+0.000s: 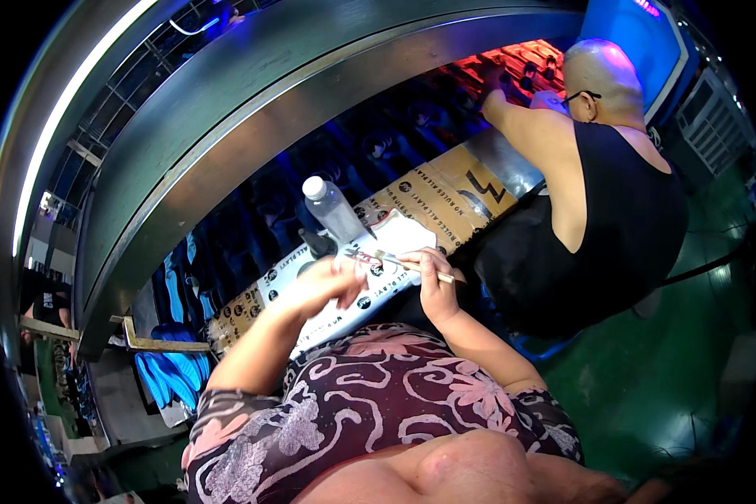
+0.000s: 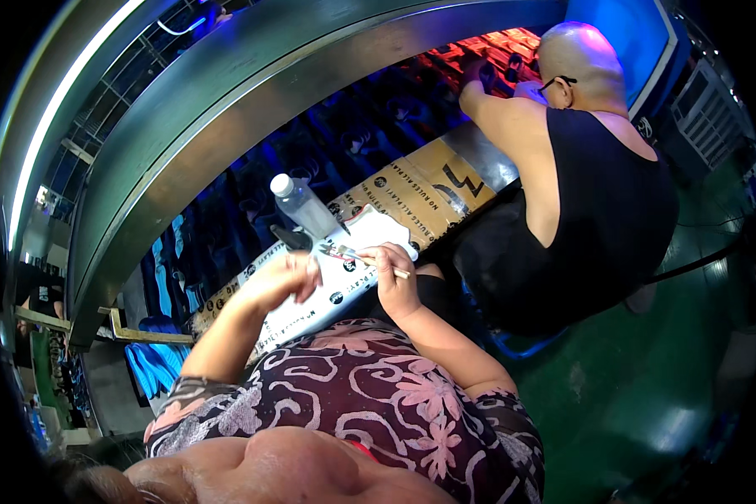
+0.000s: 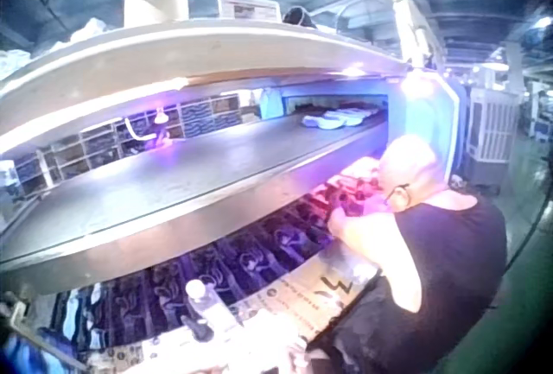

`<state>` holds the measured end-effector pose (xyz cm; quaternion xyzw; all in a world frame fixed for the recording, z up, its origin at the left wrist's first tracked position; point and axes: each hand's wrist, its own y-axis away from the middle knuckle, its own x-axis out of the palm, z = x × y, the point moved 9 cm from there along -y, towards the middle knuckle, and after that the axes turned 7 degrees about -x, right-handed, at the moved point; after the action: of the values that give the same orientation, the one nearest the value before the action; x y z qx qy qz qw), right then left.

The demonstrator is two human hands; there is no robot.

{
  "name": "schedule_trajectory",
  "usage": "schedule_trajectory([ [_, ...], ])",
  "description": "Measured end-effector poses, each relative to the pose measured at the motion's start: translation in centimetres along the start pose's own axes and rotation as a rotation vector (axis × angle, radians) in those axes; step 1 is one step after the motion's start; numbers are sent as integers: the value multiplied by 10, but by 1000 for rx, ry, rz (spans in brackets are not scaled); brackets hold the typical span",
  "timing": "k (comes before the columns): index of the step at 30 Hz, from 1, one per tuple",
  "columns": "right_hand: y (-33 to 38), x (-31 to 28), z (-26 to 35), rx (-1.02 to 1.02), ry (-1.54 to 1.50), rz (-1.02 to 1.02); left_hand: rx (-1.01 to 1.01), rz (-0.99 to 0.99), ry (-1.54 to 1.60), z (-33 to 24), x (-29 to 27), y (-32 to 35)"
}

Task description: The person uses a brush to apply a liquid substance from a container onto the interior surfaces of blue footwear components.

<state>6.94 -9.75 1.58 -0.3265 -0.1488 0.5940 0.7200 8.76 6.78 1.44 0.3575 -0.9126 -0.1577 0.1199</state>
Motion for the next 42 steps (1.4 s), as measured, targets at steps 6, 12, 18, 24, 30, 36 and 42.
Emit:
schedule_trajectory([
  [6, -11, 62, 64, -257, -43, 330, -76, 0, 690, 59, 38, 35],
  [12, -7, 108, 98, -337, 210, 734, -63, -408, 1111, 69, 12, 47],
  [18, -95, 97, 254, -573, -29, 874, 83, -420, 1150, 85, -10, 100],
  [24, -105, 130, 323, -451, 390, 1250, 89, -431, 1170, 123, -15, 111],
  [30, -90, 127, 330, -539, 440, 1275, 116, -370, 1090, 107, -18, 109],
  [36, -83, 145, 325, -679, 313, 1308, 74, -435, 1132, 123, -11, 112],
  [42, -78, 110, 329, -674, 248, 1205, 82, -405, 1086, 122, -8, 106],
])
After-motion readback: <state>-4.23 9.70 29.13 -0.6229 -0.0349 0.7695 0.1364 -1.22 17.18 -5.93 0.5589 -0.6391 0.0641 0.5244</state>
